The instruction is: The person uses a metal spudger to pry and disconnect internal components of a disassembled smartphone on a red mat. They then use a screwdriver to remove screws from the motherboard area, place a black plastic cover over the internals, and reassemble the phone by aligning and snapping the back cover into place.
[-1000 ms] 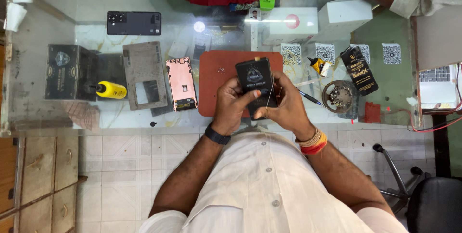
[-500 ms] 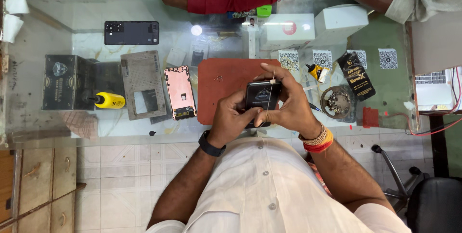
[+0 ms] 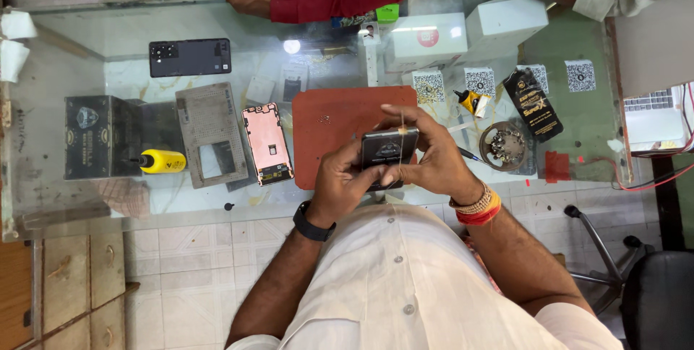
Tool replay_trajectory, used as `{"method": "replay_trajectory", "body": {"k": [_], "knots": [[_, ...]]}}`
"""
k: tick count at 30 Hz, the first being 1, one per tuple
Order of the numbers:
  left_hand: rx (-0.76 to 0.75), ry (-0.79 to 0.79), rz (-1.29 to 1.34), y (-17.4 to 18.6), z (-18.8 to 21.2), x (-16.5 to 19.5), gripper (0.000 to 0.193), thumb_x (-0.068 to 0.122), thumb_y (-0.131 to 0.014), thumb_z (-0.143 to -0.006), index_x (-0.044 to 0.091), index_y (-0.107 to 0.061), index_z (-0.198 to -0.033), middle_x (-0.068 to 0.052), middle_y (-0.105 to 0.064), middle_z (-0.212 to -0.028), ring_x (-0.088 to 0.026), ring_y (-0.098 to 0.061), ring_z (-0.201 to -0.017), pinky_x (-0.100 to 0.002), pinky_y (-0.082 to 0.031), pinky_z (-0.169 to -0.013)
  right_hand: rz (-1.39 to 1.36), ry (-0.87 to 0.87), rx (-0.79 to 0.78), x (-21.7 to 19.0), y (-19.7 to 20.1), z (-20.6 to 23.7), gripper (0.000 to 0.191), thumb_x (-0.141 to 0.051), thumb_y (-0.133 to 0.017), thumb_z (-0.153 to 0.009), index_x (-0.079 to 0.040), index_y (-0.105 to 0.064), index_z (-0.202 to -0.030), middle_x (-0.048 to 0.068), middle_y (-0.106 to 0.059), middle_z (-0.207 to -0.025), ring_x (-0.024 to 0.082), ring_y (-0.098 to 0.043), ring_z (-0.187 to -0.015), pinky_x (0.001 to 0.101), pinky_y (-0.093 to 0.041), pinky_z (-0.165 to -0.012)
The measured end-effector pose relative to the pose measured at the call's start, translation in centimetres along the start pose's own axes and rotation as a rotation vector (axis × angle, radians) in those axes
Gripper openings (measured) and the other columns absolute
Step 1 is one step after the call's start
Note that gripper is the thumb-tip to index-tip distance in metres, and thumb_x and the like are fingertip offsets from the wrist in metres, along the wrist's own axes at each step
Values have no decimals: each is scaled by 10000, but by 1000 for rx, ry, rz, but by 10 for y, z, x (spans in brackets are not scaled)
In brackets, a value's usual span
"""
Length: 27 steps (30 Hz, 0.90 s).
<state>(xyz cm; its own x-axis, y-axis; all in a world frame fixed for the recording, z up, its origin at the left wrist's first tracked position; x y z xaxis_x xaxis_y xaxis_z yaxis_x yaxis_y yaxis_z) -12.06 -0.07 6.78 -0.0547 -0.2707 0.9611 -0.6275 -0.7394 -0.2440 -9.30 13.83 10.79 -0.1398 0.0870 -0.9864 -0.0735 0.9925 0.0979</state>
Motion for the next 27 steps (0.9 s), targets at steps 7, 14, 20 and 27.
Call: {"method": "replay_trajectory", "body": {"k": [7, 14, 20, 27], "knots": [[87, -40, 180, 0, -4, 5, 344, 46, -697, -1039, 0, -582, -1361, -26, -676, -1223, -90, -638, -1133, -263, -550, -997, -82, 120, -76, 5, -4, 7, 671, -385, -673, -1019, -29, -439, -1536, 166, -499, -1560, 262, -497, -1455, 428, -372, -1247], [192, -36, 241, 6, -24, 3, 323, 41, -795, -950, 10, -629, -1225, -36, -714, -1130, -107, -673, -1037, -289, -572, -936, 141, 167, -46, 30, 3, 15, 829, -652, -484, -1004, 32, -480, -1472, 126, -603, -1341, 239, -593, -1220, 388, -460, -1081], [472, -121, 574, 70, -69, 11, 248, 52, -762, -956, 13, -640, -1168, -64, -704, -1057, -181, -681, -934, -352, -584, -876, 298, 330, 5, 20, 18, 32, 615, -573, -618, -983, 38, -649, -923, 134, -664, -868, 252, -580, -925, 460, -444, -933], [613, -175, 874, 107, -107, 11, 316, 98, -737, -927, 20, -622, -1211, -104, -708, -1038, -271, -705, -929, -420, -606, -844, -638, 389, 283, 26, 44, 58, 291, -275, -714, -929, -35, -660, -773, 46, -634, -727, 231, -542, -834, 475, -441, -1038]]}}
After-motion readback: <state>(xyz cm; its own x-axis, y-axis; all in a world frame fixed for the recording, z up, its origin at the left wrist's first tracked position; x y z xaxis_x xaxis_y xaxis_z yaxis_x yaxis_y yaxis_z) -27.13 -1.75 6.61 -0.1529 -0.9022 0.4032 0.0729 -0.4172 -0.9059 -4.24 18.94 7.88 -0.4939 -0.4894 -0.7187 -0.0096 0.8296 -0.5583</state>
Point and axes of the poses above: each hand's wrist, its own z-axis away from the middle knuckle, its own y-axis out of the back of the hand, x = y × z, the point moved 9 cm from there along -z, towards the middle knuckle
